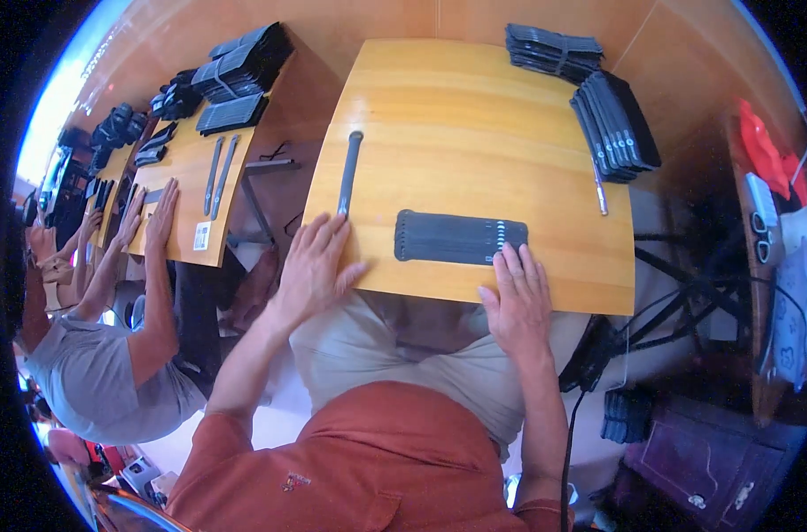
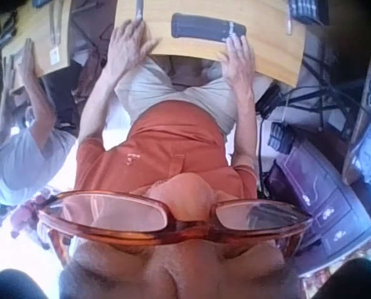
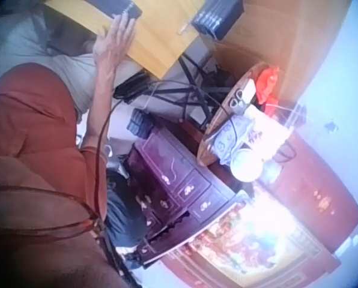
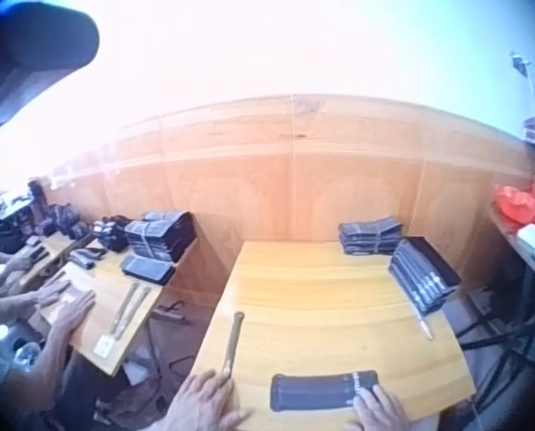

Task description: Sorting and stacking small black textile straps on a wooden table in a workshop environment.

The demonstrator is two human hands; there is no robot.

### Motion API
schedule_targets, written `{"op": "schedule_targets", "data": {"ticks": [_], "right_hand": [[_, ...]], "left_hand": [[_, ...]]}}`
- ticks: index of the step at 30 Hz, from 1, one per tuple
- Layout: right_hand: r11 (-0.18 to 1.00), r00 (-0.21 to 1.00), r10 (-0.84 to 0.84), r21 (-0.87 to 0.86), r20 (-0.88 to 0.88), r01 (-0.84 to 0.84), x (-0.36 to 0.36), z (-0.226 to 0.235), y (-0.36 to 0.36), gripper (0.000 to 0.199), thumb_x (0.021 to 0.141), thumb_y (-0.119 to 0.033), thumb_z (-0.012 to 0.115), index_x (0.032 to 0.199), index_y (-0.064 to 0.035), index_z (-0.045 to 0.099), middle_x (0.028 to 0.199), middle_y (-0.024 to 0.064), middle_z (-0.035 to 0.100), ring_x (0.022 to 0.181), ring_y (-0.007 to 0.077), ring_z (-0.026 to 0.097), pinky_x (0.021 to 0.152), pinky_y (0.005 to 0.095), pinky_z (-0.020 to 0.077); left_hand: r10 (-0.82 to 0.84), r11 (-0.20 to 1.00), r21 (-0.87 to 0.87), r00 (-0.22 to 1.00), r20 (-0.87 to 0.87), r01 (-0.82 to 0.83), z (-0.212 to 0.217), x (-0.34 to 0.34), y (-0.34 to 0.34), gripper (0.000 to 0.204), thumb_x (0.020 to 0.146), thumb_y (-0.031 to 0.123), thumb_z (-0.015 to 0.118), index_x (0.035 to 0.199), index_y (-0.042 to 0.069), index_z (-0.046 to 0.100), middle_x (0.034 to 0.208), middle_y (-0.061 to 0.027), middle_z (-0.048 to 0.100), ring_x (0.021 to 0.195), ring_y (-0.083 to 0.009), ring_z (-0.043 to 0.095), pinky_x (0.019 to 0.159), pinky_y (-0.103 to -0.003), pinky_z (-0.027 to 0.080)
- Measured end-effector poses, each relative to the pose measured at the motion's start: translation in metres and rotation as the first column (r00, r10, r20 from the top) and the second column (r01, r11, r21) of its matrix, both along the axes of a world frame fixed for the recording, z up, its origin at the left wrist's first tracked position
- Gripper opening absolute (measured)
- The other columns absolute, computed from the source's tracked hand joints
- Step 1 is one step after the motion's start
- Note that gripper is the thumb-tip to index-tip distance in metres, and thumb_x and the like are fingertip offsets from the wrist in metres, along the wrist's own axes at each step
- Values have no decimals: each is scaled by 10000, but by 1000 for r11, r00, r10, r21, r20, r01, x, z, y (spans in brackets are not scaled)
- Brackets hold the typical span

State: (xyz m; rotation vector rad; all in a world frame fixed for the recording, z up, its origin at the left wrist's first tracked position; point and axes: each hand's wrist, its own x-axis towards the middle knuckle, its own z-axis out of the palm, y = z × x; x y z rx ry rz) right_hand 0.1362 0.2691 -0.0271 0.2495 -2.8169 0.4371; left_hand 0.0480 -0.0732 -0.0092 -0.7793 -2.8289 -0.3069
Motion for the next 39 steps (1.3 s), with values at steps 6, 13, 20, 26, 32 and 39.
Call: {"op": "schedule_targets", "data": {"ticks": [6, 13, 20, 26, 32, 39], "right_hand": [[997, 988, 66, -37, -140, -71, 1, 6, -11, 397, 931, -216, 728, 1261, -2, 675, 1424, 198, 612, 1371, 390, 536, 1142, 518, 427], [643, 974, 225, -749, -11, -157, 26, 23, -107, 259, 968, -158, 727, 1128, 45, 709, 1018, 207, 760, 898, 326, 768, 749, 378, 609], [246, 670, 642, -928, 373, 281, 11, 5, -142, 311, 1022, -125, 666, 1257, 78, 682, 1027, 86, 775, 923, 84, 685, 816, 258, 568], [430, 690, 629, -900, 357, 73, 14, 35, -115, 230, 979, -67, 679, 1172, 41, 743, 1000, 142, 795, 861, 130, 736, 766, 294, 578], [662, 829, 553, -647, 81, -379, 26, 50, -81, 169, 866, 38, 716, 1031, 17, 746, 924, 175, 754, 863, 347, 740, 751, 406, 593], [771, 960, 279, -601, 21, -211, 32, 46, -35, 138, 866, 31, 729, 1002, 12, 735, 914, 175, 747, 838, 335, 740, 742, 408, 596]], "left_hand": [[-121, 987, 99, 990, -76, 129, -5, 65, -18, 473, 808, 103, 748, 1266, 14, 670, 1220, -140, 648, 1157, -331, 610, 1003, -454, 496], [-127, 949, 243, 950, -286, 200, -2, 91, -11, 347, 731, -8, 728, 1077, 6, 743, 965, -87, 704, 871, -237, 691, 736, -356, 562], [-201, 886, 346, 929, -311, 308, -2, 124, 11, 300, 689, 63, 786, 975, 20, 710, 971, -101, 715, 881, -261, 716, 697, -344, 577], [-40, 888, 430, 960, -279, 161, 23, 133, 17, 356, 801, 290, 862, 1046, 69, 729, 1032, -82, 723, 933, -286, 714, 930, -462, 532], [-288, 860, 479, 943, 170, 176, 12, 107, 2, 222, 873, 230, 808, 1002, 58, 750, 836, -85, 690, 798, -295, 680, 873, -439, 538], [-205, 823, 549, 825, 526, -145, 30, 97, 15, 204, 904, 143, 796, 1011, -19, 736, 809, -143, 659, 723, -330, 653, 664, -397, 524]]}}
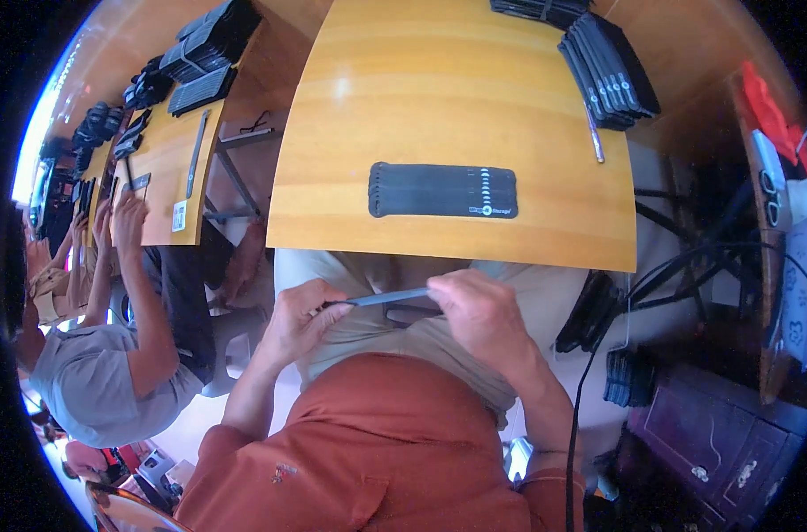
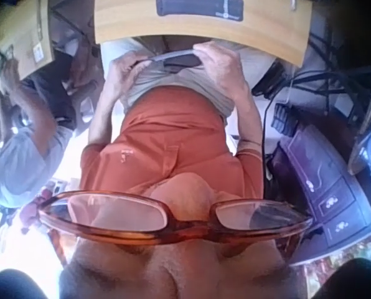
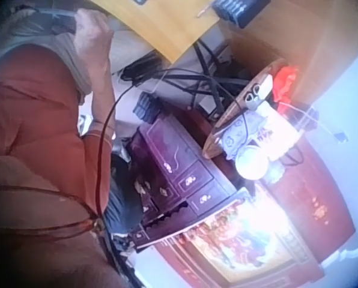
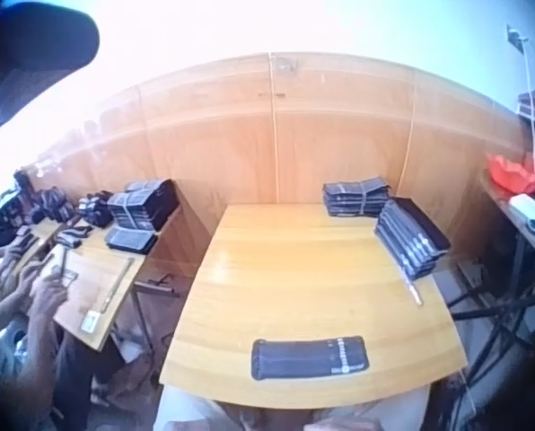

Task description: Sorting and stacking small black textile straps on a wooden table in a workshop environment.

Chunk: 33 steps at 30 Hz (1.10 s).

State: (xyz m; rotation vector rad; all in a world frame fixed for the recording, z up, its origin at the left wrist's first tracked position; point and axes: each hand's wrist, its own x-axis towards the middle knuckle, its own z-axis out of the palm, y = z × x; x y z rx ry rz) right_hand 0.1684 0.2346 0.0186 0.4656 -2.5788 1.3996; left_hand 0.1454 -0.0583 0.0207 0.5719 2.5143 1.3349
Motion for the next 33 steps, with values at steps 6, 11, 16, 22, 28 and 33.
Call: {"op": "schedule_targets", "data": {"ticks": [6, 11, 16, 22, 28, 33], "right_hand": [[990, 982, -137, -15, 127, 140, -4, 0, 24, 145, 930, 7, 712, 1070, 12, 749, 961, 167, 746, 871, 297, 740, 758, 355, 569], [955, 955, -261, -106, 143, 277, -10, -16, 38, 133, 930, -4, 742, 1062, 17, 742, 938, 131, 747, 826, 205, 724, 740, 307, 561], [873, 887, -349, -238, 302, 425, -17, -25, 44, 163, 909, -22, 797, 1052, 31, 737, 903, 75, 739, 777, 108, 679, 714, 255, 544], [895, 908, -328, -222, 261, 387, -30, -31, 58, 179, 948, -43, 760, 1104, 43, 735, 907, 71, 715, 756, 95, 646, 696, 245, 528], [902, 905, -328, -196, 271, 385, -40, -29, 66, 165, 962, -41, 743, 1102, 46, 732, 927, 73, 710, 762, 98, 630, 689, 238, 508], [901, 887, -380, -114, 262, 420, -43, -39, 73, 176, 956, -45, 756, 1105, 44, 730, 928, 52, 700, 781, 90, 626, 717, 232, 512]], "left_hand": [[60, 996, 67, 994, 90, -66, -9, -21, 11, 229, 906, 134, 817, 1057, -23, 746, 865, -120, 713, 730, -201, 671, 677, -316, 532], [128, 960, 220, 973, 193, -170, -18, -39, 23, 220, 902, 111, 837, 1057, -24, 757, 823, -41, 725, 724, -66, 613, 647, -247, 503], [285, 941, 98, 915, 284, -324, -23, -55, 35, 220, 879, 97, 858, 1045, -11, 762, 706, 4, 662, 658, -42, 578, 591, -226, 475], [265, 907, 213, 886, 380, -363, -26, -69, 45, 179, 951, 69, 783, 1090, -36, 737, 782, -14, 701, 715, -59, 628, 651, -212, 516], [217, 879, 293, 864, 454, -375, -30, -81, 49, 183, 981, 68, 744, 1118, -52, 726, 828, -41, 726, 736, -68, 659, 680, -225, 561], [301, 894, 185, 854, 425, -408, -26, -89, 57, 151, 965, 38, 745, 1077, -63, 736, 817, -45, 725, 699, -58, 637, 618, -217, 524]]}}
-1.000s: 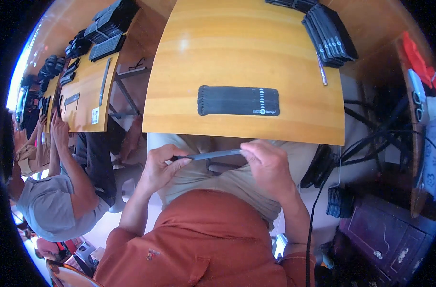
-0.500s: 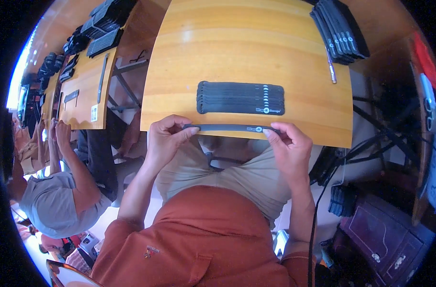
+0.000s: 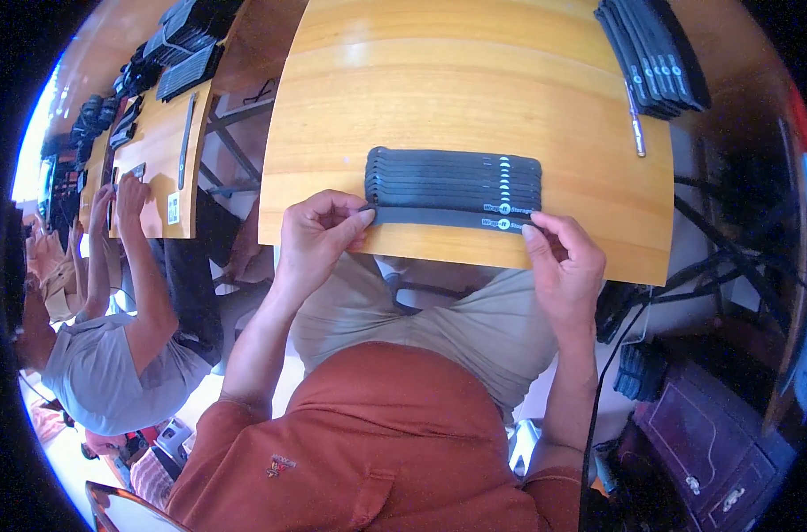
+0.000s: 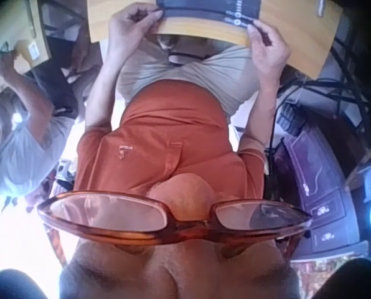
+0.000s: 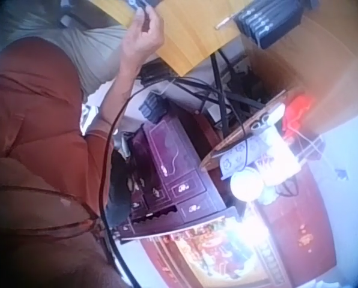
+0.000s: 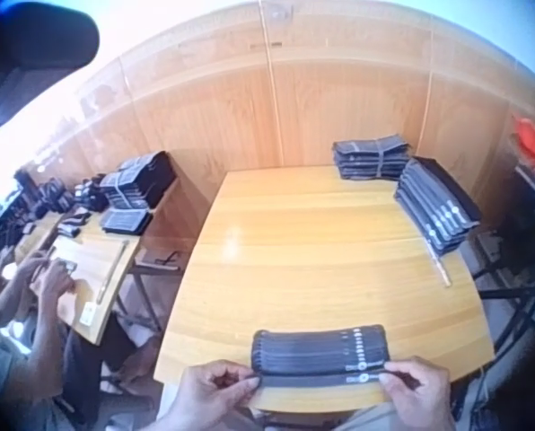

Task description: Sorting and stacking small black textile straps on a wooden table in a workshop environment.

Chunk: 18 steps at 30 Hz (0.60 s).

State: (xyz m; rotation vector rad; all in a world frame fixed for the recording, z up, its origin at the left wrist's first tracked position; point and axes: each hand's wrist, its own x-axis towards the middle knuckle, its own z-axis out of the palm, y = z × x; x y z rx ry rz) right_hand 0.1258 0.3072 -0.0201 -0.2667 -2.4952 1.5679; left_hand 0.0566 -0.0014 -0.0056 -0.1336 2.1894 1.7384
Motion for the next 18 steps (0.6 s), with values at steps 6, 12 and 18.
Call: {"op": "schedule_targets", "data": {"ticks": [6, 12, 18], "right_hand": [[997, 999, 1, 75, -41, 3, -7, 2, -2, 163, 942, -36, 766, 1078, 50, 738, 901, 62, 692, 774, 110, 627, 712, 242, 509], [995, 999, 4, 95, -54, 2, -12, 3, -2, 142, 942, -19, 749, 1063, 54, 742, 893, 98, 704, 777, 148, 652, 700, 262, 517], [996, 999, 1, 87, -40, 3, -12, 2, 1, 132, 950, -4, 732, 1066, 59, 736, 905, 101, 705, 796, 150, 655, 709, 263, 519]], "left_hand": [[39, 995, -90, 999, 11, -37, -1, -5, 2, 134, 961, 48, 747, 1030, -67, 752, 779, -48, 724, 678, -61, 642, 610, -218, 530], [71, 997, -40, 997, 15, -71, -3, -5, 3, 135, 962, 52, 742, 1029, -65, 755, 742, -37, 715, 638, -55, 627, 586, -219, 514], [51, 995, -92, 999, 7, -50, -1, -9, 5, 121, 960, 46, 738, 1003, -66, 758, 709, -28, 701, 617, -44, 609, 558, -223, 491]]}}
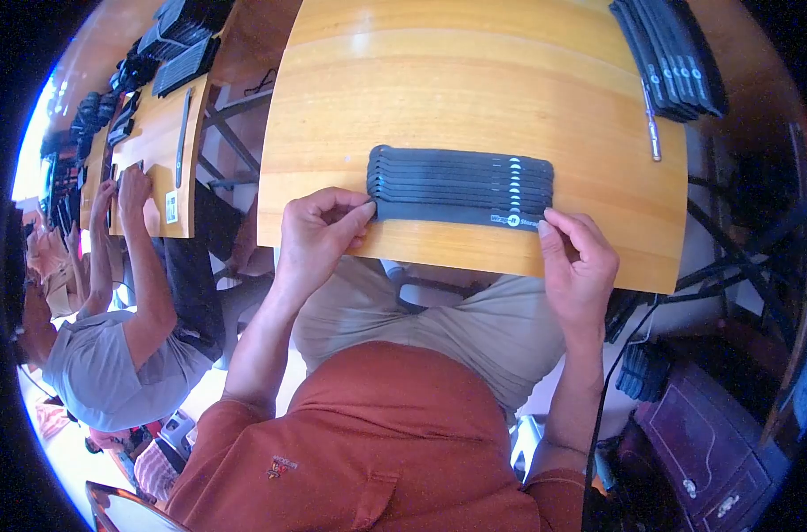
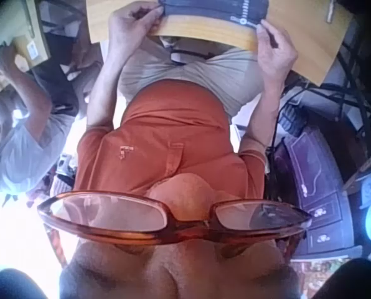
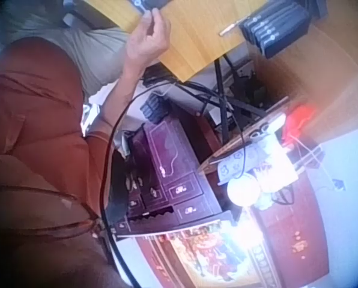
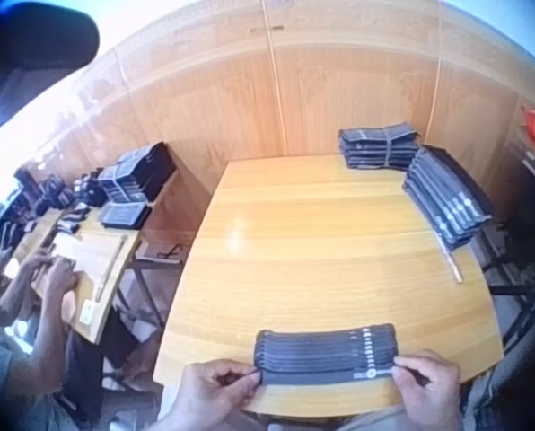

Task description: Sorting and stacking small black textile straps on a wooden table in a workshop environment.

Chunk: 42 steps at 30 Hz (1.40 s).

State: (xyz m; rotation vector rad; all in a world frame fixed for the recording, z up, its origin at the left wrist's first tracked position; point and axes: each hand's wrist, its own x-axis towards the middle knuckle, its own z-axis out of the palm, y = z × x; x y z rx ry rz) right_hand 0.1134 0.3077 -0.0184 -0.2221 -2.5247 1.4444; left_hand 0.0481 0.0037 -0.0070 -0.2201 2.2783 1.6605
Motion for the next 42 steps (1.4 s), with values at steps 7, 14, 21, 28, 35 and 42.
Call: {"op": "schedule_targets", "data": {"ticks": [7, 14, 21, 28, 35, 42], "right_hand": [[1000, 1000, 1, 5, 6, -1, -2, 0, 0, 128, 954, -15, 735, 1057, 62, 731, 911, 94, 700, 792, 137, 650, 701, 248, 514], [1000, 1000, 11, 28, -10, -11, -2, 0, 1, 123, 949, 3, 732, 1055, 65, 728, 897, 88, 690, 773, 127, 636, 678, 252, 505], [1000, 1000, 16, 22, -13, -16, -3, 1, 1, 120, 942, 19, 730, 1054, 63, 731, 890, 86, 690, 768, 126, 632, 673, 246, 499], [1000, 1000, 10, 13, -28, -10, -3, -4, 2, 114, 939, 16, 735, 1045, 56, 739, 873, 81, 689, 741, 114, 625, 642, 240, 486], [1000, 999, 8, 12, -34, -8, -3, -5, 2, 117, 932, 16, 740, 1042, 56, 741, 851, 78, 679, 715, 113, 607, 630, 237, 475], [1000, 999, -5, 23, -35, 6, -4, -6, 1, 113, 923, 5, 744, 1025, 52, 741, 854, 99, 694, 723, 142, 637, 656, 264, 501]], "left_hand": [[-5, 1000, 22, 1000, 3, 5, -3, 1, -2, 129, 966, 53, 738, 1020, -62, 757, 715, -30, 704, 615, -49, 611, 559, -220, 493], [-36, 999, -21, 999, -2, 35, -1, 2, -3, 143, 986, 74, 729, 1056, -49, 749, 752, -29, 707, 653, -55, 629, 591, -216, 520], [-61, 994, -93, 998, -8, 60, 0, 2, -1, 136, 993, 80, 727, 1051, -42, 742, 771, -28, 705, 672, -55, 637, 608, -212, 539], [-58, 993, -105, 998, -28, 55, -2, 2, -1, 140, 991, 81, 728, 1044, -47, 744, 774, -35, 714, 679, -59, 649, 616, -216, 550], [-55, 992, -114, 998, -14, 53, -2, 1, 0, 140, 987, 86, 732, 1040, -43, 747, 766, -34, 710, 668, -59, 643, 607, -217, 551], [-45, 993, -106, 999, 17, 47, -1, 1, -2, 144, 982, 89, 741, 1051, -37, 745, 776, -31, 707, 660, -62, 639, 599, -217, 549]]}}
